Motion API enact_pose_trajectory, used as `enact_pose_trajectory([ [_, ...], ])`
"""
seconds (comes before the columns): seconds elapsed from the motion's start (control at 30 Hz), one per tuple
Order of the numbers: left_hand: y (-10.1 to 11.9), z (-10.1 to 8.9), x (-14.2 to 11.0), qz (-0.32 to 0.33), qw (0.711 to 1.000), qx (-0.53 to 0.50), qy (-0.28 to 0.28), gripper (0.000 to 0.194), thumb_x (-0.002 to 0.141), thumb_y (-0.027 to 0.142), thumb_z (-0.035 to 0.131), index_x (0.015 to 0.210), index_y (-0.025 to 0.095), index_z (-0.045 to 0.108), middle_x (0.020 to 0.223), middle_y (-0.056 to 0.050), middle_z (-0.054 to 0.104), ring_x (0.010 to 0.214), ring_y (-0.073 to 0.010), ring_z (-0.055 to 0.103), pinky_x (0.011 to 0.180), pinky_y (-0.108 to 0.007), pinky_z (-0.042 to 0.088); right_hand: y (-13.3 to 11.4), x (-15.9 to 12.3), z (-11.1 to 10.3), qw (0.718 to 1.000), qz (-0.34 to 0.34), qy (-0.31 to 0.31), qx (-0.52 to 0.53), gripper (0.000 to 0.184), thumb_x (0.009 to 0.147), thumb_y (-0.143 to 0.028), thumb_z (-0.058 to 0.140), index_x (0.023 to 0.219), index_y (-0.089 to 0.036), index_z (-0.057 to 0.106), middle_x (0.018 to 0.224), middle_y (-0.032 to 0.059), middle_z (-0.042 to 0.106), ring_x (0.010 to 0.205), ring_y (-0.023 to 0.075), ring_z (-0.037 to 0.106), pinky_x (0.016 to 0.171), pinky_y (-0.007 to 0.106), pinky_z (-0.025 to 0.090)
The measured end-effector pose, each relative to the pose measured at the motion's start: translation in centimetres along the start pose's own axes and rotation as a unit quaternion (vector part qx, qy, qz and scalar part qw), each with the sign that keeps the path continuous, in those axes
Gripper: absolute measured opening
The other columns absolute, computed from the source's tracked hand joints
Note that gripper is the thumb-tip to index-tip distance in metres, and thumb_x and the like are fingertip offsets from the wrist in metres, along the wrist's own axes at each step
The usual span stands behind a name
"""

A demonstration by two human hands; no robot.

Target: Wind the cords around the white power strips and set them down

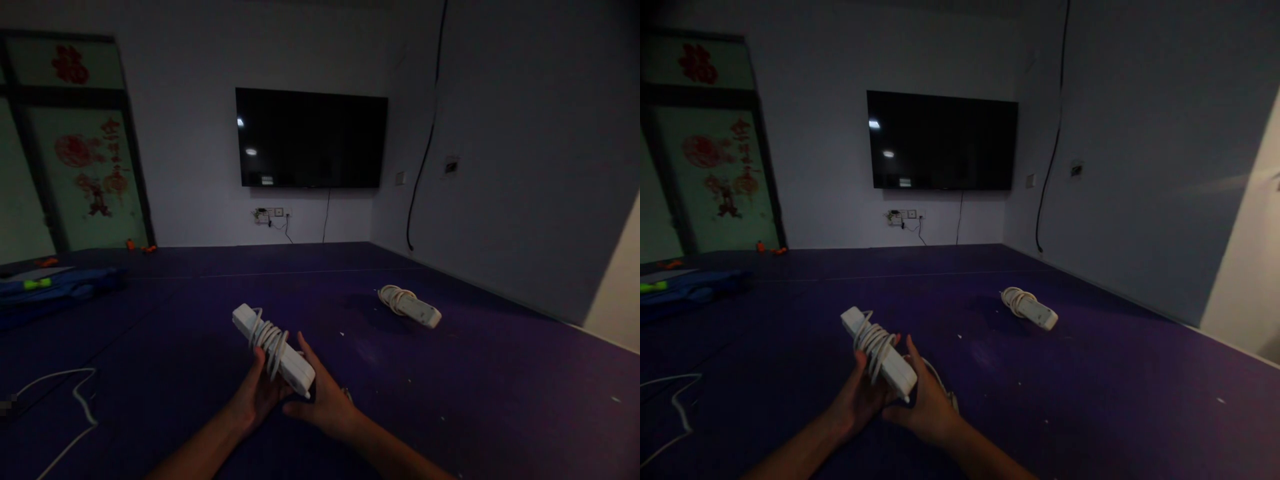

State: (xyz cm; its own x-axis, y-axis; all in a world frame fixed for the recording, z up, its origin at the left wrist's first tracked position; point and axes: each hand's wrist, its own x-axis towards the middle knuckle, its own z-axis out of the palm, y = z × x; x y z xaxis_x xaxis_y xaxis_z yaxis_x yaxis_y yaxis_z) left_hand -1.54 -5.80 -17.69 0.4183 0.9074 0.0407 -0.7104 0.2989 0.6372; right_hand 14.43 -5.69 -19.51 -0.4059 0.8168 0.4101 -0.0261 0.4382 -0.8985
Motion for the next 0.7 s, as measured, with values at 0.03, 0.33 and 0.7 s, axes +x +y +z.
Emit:
enact_pose_trajectory([
  [0.03,0.0,0.0,0.0,0.003,1.000,-0.001,-0.005,0.060,0.063,0.059,0.069,0.112,0.025,0.065,0.107,-0.007,0.069,0.103,-0.0261,0.062,0.095,-0.041,0.043,-0.1,0.0,0.0,1.000,0.001,-0.013,0.021,0.107,0.062,-0.020,0.078,0.147,-0.026,0.013,0.139,0.0107,0.045,0.125,0.0243,0.046,0.103,0.043,0.036],
  [0.33,-0.3,-0.9,0.4,0.009,0.999,0.005,-0.033,0.061,0.066,0.064,0.062,0.114,0.026,0.065,0.111,-0.005,0.068,0.114,-0.0252,0.056,0.103,-0.036,0.034,-1.1,0.2,-0.5,0.995,-0.042,-0.077,0.044,0.091,0.074,-0.040,0.071,0.147,-0.027,0.018,0.147,0.0100,0.035,0.134,0.0240,0.035,0.110,0.044,0.025],
  [0.7,-0.3,-1.7,0.7,-0.013,0.996,0.003,-0.085,0.065,0.066,0.070,0.056,0.116,0.030,0.063,0.110,-0.006,0.068,0.111,-0.0285,0.056,0.101,-0.046,0.032,-1.3,-0.1,-0.4,0.995,-0.039,-0.070,-0.053,0.115,0.068,-0.033,0.076,0.147,-0.025,-0.008,0.145,0.0117,0.038,0.133,0.0247,0.034,0.108,0.046,0.027],
])
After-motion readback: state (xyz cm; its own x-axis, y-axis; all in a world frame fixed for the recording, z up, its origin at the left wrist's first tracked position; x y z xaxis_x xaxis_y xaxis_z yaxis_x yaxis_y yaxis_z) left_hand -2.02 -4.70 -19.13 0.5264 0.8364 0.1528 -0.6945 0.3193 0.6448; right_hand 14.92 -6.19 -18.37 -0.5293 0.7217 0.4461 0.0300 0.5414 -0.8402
